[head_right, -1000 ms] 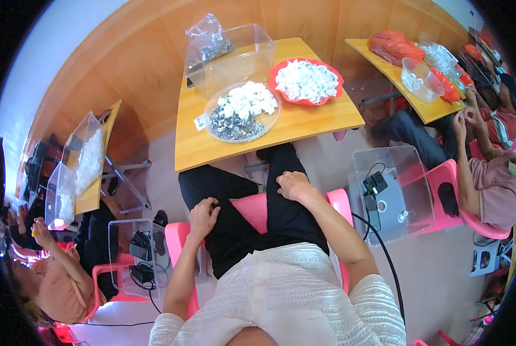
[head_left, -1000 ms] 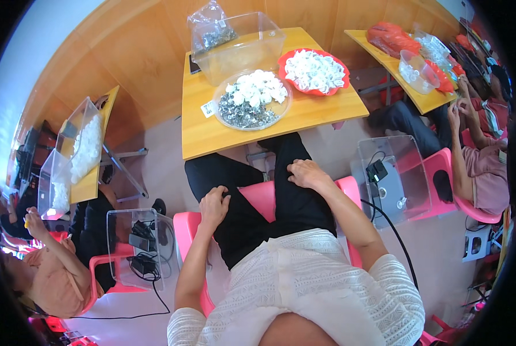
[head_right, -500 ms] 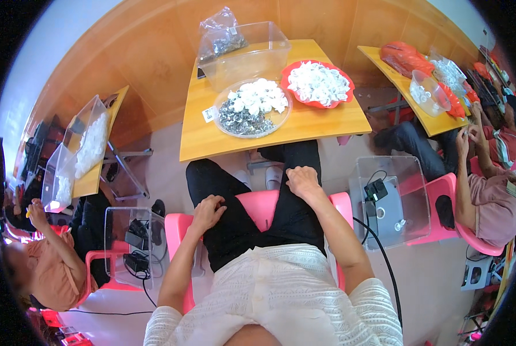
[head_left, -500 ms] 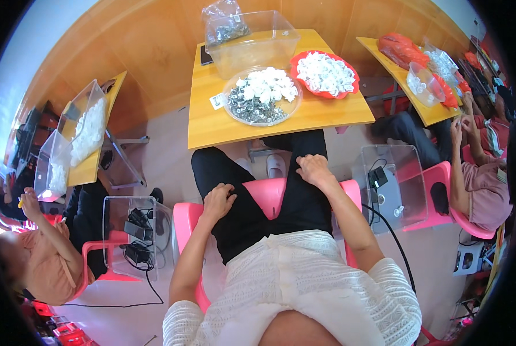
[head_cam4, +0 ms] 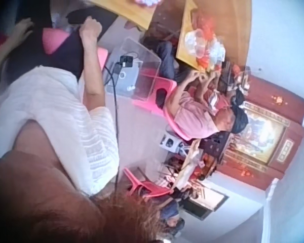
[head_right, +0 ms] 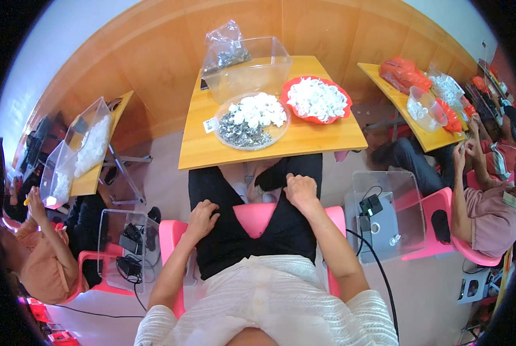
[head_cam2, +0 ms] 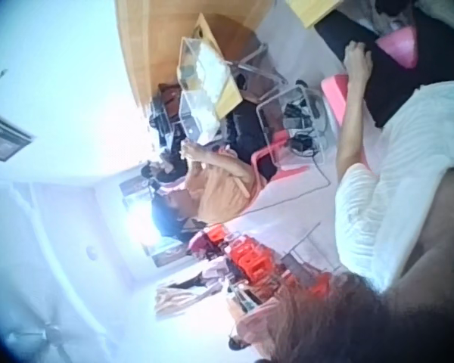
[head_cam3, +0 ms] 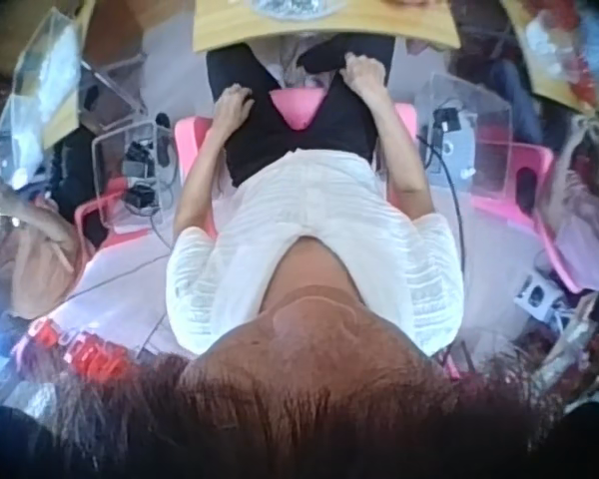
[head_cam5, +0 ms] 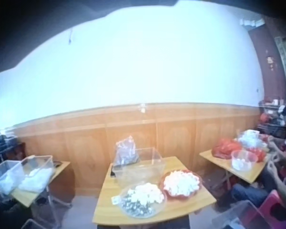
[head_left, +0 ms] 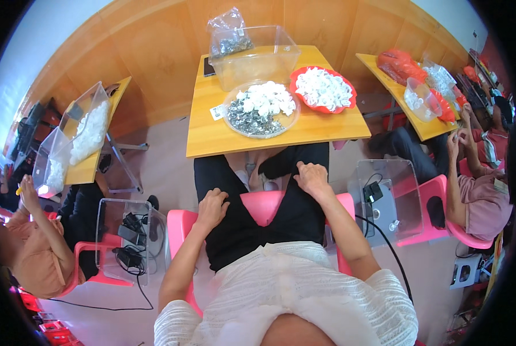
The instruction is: Assembling small plastic and metal battery components at a workbench.
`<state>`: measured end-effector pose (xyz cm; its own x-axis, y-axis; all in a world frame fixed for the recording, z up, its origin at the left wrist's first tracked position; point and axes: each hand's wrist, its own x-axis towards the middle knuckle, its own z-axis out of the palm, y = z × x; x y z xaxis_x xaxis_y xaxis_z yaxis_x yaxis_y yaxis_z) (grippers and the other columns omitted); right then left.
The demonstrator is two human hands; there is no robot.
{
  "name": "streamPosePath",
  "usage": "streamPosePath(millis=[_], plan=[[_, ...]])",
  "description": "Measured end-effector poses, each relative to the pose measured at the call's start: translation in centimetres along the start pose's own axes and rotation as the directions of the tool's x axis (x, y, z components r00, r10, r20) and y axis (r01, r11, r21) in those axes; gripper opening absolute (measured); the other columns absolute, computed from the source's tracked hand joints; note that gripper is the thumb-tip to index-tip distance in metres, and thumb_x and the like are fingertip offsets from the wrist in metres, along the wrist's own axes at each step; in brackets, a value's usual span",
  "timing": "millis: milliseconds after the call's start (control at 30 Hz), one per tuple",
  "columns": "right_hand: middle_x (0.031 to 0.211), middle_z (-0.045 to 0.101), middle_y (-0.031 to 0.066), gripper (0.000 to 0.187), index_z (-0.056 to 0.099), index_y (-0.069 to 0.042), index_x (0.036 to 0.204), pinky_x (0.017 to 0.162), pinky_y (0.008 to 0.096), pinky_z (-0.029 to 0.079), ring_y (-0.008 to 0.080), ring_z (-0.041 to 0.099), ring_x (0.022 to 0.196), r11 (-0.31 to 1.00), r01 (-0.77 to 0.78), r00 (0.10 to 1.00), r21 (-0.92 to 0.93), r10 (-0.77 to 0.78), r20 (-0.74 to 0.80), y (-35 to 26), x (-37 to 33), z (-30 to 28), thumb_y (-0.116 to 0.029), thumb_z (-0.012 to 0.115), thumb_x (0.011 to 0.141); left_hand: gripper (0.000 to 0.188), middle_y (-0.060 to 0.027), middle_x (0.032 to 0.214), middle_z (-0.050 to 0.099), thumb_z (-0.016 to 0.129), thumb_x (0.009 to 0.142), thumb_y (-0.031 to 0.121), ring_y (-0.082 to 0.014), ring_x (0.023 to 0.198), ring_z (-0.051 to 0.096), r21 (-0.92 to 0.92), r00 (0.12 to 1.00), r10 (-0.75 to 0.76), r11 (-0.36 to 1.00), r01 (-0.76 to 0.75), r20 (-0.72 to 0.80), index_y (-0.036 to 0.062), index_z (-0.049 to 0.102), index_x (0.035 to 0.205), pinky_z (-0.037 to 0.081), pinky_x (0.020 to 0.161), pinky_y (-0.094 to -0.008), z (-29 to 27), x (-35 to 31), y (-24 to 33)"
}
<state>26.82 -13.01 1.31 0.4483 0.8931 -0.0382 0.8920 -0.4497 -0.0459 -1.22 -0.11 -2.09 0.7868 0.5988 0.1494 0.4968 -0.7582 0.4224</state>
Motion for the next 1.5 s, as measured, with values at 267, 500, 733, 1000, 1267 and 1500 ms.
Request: streamPosePath(millis=[267,500,733,1000,1267,1500], plan=[[0.084,0.066,0.0142,0.024,0.065,-0.007,0.084,0.069,0.0420,0.050,0.0298,0.064,0.079,0.981,0.119,0.991,0.156,-0.126,0.040,0.6,0.3,1.1,-0.030,0.065,0.076,0.020,-0.0109,0.091,0.055,0.065,0.072,0.009,-0.0299,0.088,0.052,0.062,0.995,0.096,0.993,-0.096,0.004,0.0032,0.063,0.090,0.045,0.078,-0.0380,-0.1,-0.1,0.5],[0.075,0.064,0.0161,0.012,0.064,-0.005,0.077,0.063,0.0432,0.048,0.0352,0.061,0.072,0.853,0.229,0.883,0.469,0.020,-0.468,-0.6,6.5,-4.3,-0.016,0.060,0.076,0.022,-0.0095,0.091,0.054,0.067,0.071,0.012,-0.0283,0.090,0.052,0.025,0.993,0.090,0.995,-0.092,0.077,0.0058,0.063,0.092,0.045,0.077,-0.0391,0.7,-0.4,0.0],[0.082,0.063,0.0145,0.014,0.064,-0.007,0.078,0.066,0.0418,0.050,0.0315,0.061,0.079,0.909,0.282,0.784,0.306,-0.035,-0.619,-0.8,15.0,-4.5,-0.001,0.062,0.066,0.024,-0.0100,0.093,0.054,0.066,0.072,0.012,-0.0285,0.092,0.052,0.013,0.992,0.025,1.000,-0.027,0.122,0.0054,0.062,0.095,0.044,0.078,-0.0392,0.3,0.0,0.0],[0.087,0.056,0.0090,0.013,0.061,-0.008,0.082,0.068,0.0409,0.049,0.0295,0.059,0.085,0.949,0.267,0.845,0.169,-0.146,-0.514,-0.6,17.6,-3.7,-0.004,0.063,0.070,0.024,-0.0114,0.097,0.056,0.064,0.075,0.013,-0.0301,0.094,0.052,-0.051,0.986,0.011,0.999,-0.002,0.165,0.0053,0.062,0.098,0.044,0.081,-0.0381,-0.1,0.1,0.3],[0.096,0.054,0.0101,0.025,0.057,-0.008,0.092,0.079,0.0424,0.047,0.0302,0.057,0.094,0.955,0.294,0.868,0.032,-0.252,-0.427,-0.7,17.8,-4.0,0.001,0.056,0.069,0.023,-0.0137,0.090,0.061,0.061,0.078,0.012,-0.0323,0.081,0.060,-0.286,0.969,0.105,0.957,-0.037,0.224,0.0016,0.061,0.098,0.049,0.071,-0.0383,-1.9,3.0,4.3],[0.094,0.057,0.0090,0.028,0.060,-0.007,0.097,0.074,0.0358,0.049,0.0250,0.059,0.087,0.885,0.438,0.716,0.158,-0.237,-0.657,1.5,16.6,-3.9,-0.001,0.064,0.070,0.019,-0.0119,0.084,0.065,0.060,0.080,0.005,-0.0176,0.075,0.063,-0.658,0.996,0.059,0.748,-0.090,-0.069,-0.0017,0.061,0.098,0.050,0.070,-0.0268,-4.2,9.4,9.7]])
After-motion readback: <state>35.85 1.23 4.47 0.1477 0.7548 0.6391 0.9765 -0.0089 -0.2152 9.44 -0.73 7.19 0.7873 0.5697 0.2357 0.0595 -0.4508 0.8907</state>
